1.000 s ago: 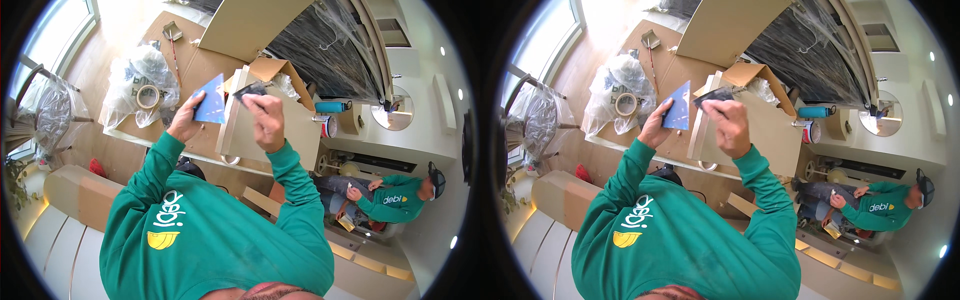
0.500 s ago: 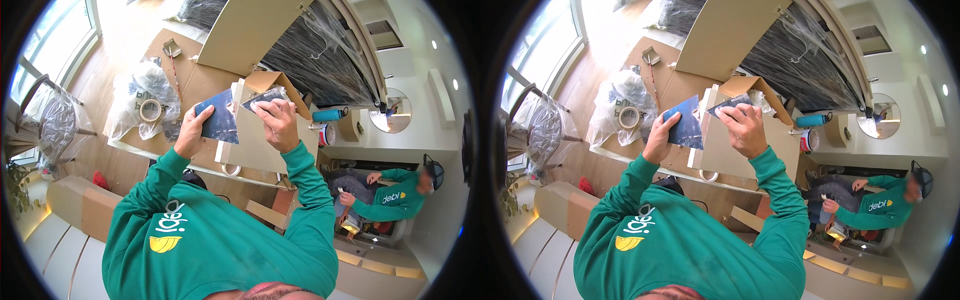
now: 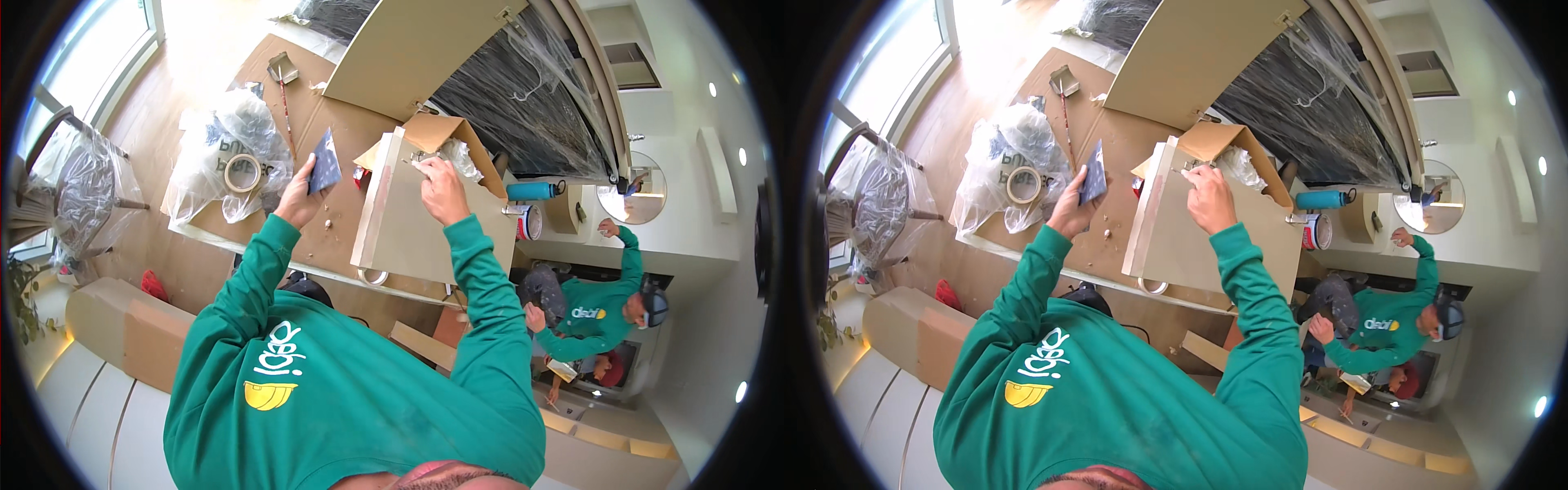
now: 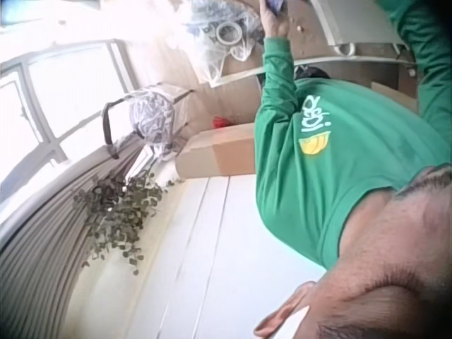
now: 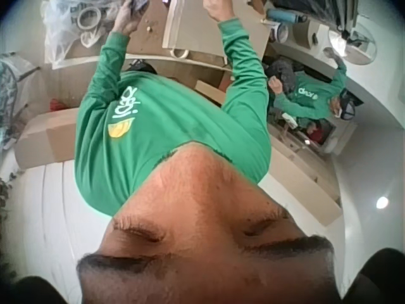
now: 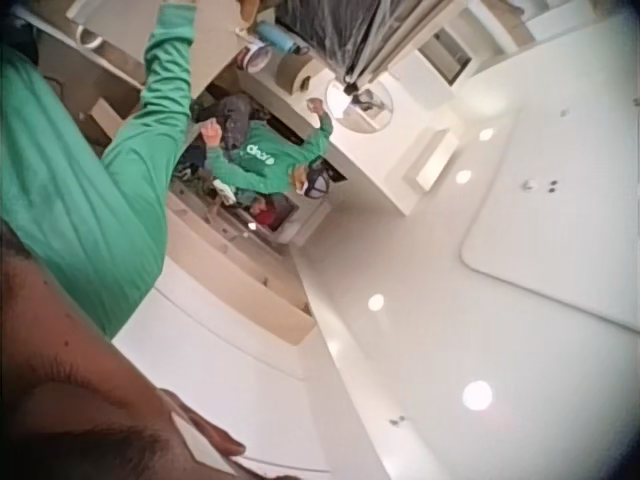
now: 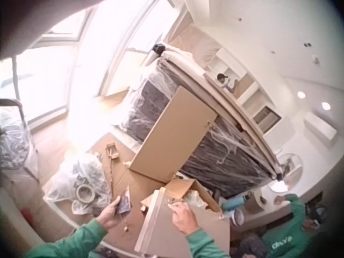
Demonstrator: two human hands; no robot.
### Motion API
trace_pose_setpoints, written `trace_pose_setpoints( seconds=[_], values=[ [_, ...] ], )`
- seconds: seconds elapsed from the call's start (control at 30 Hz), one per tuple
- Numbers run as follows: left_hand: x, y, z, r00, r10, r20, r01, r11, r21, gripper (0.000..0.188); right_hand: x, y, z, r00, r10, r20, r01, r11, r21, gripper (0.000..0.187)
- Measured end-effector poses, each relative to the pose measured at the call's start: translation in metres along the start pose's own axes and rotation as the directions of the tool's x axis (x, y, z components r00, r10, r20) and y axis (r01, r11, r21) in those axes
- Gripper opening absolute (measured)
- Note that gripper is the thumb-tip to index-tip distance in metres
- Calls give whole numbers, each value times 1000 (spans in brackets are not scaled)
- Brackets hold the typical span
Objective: The person cleans the edges of a cabinet door using a scraper and attaches masking tape to the corners.
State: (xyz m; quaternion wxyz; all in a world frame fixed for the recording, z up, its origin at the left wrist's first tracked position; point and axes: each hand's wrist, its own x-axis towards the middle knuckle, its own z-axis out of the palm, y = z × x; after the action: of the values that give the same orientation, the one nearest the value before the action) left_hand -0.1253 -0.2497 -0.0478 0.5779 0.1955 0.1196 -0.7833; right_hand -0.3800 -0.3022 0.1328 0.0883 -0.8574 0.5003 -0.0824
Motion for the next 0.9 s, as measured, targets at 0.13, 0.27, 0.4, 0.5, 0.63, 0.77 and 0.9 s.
trace_pose_setpoints(
  seconds=[0.13,0.27,0.4,0.5,0.63,0.77,0.9],
  values=[
    [32,-21,-19,974,-165,156,189,970,-153,51,16,-2,24,1000,18,-6,-18,999,-42,37],
    [40,-34,21,950,-232,207,257,961,-101,50,22,-6,35,997,71,3,-70,990,-124,37],
    [68,-40,16,905,-282,319,308,951,-33,60,27,-8,41,998,67,4,-66,989,-131,36],
    [73,-42,15,905,-304,298,315,949,13,69,27,-10,44,999,49,-6,-50,987,-154,36],
    [61,-37,29,917,-328,228,331,943,27,48,19,-12,47,1000,11,8,-10,985,-174,36],
    [65,-37,20,893,-314,323,304,949,82,73,7,-21,45,998,-24,50,33,979,-201,36],
    [60,-34,28,900,-321,294,318,946,61,43,2,-23,32,991,-42,130,67,978,-198,35]
  ],
)
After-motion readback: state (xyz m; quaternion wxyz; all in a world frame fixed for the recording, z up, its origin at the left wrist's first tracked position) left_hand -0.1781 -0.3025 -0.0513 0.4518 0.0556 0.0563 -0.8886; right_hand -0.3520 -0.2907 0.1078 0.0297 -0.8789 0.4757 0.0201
